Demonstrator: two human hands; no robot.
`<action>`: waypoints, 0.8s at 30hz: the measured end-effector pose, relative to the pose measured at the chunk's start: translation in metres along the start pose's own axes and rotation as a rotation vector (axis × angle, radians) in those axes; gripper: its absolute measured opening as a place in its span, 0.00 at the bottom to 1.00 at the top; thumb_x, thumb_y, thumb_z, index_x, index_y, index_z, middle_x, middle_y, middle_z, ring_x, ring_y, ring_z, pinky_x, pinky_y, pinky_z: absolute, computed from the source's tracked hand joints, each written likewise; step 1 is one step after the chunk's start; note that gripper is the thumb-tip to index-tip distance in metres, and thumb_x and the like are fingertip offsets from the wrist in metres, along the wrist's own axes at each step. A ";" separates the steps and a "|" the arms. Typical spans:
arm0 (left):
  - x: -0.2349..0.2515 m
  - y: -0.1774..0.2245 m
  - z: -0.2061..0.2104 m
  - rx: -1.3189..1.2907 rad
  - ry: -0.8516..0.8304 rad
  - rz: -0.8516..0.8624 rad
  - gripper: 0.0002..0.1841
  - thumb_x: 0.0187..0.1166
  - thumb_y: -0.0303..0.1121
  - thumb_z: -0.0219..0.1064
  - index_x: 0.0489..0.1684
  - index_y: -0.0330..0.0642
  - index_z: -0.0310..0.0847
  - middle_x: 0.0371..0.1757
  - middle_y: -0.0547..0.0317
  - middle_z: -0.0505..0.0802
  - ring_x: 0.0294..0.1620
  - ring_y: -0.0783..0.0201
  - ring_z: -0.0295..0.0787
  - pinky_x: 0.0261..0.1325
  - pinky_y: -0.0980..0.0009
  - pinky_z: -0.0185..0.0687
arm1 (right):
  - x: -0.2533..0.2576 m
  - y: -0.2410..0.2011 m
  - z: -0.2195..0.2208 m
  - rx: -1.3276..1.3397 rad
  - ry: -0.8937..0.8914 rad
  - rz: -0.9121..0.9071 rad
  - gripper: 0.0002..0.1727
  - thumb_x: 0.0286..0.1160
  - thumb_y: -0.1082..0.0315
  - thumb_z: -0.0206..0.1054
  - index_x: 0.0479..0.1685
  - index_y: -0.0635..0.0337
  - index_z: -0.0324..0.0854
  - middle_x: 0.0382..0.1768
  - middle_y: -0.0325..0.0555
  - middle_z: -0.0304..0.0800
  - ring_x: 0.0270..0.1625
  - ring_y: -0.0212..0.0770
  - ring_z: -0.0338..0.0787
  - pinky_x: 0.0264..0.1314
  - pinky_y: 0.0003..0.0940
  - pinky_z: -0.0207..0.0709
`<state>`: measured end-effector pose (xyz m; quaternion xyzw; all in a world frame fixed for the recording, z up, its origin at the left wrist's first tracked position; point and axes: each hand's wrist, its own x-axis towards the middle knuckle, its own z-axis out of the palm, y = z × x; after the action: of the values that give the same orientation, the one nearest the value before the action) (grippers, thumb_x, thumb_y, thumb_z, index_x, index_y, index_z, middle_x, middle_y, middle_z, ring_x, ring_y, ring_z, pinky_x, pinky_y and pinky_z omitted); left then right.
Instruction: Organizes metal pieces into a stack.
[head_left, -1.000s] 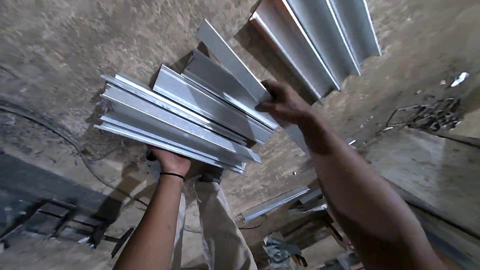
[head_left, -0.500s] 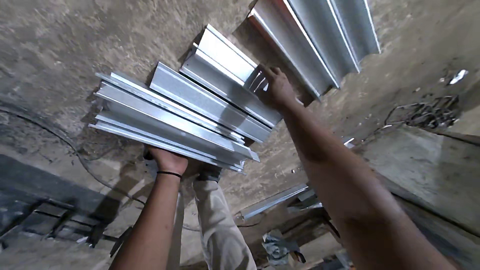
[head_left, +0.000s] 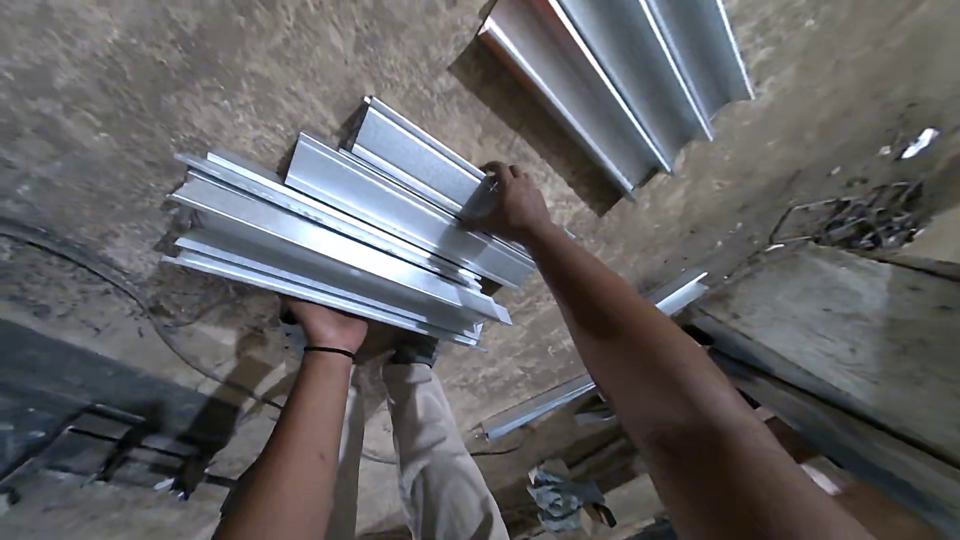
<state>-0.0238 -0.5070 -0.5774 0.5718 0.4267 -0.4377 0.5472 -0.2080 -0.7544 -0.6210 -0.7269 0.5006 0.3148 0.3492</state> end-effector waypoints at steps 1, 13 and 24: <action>0.000 -0.001 -0.001 0.001 0.000 0.001 0.50 0.71 0.83 0.22 0.87 0.67 0.61 0.84 0.58 0.77 0.85 0.48 0.70 0.76 0.27 0.66 | 0.005 -0.001 -0.002 0.018 -0.009 0.020 0.59 0.35 0.37 0.89 0.80 0.48 0.71 0.71 0.61 0.79 0.72 0.66 0.79 0.62 0.70 0.76; -0.001 -0.001 -0.001 0.017 -0.012 0.010 0.52 0.68 0.85 0.21 0.87 0.68 0.62 0.84 0.58 0.77 0.85 0.48 0.70 0.76 0.28 0.66 | -0.003 -0.008 -0.008 -0.030 0.013 -0.010 0.52 0.56 0.21 0.70 0.72 0.55 0.76 0.54 0.60 0.91 0.62 0.65 0.87 0.66 0.71 0.73; 0.001 -0.003 -0.004 0.020 -0.005 -0.012 0.50 0.71 0.83 0.21 0.87 0.67 0.62 0.83 0.58 0.78 0.84 0.48 0.72 0.76 0.28 0.67 | -0.018 -0.036 -0.045 0.226 -0.078 -0.157 0.37 0.65 0.29 0.70 0.55 0.54 0.87 0.40 0.50 0.93 0.44 0.51 0.94 0.51 0.62 0.85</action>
<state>-0.0260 -0.5025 -0.5791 0.5737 0.4243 -0.4465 0.5399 -0.1745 -0.7729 -0.5740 -0.7071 0.4605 0.2562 0.4715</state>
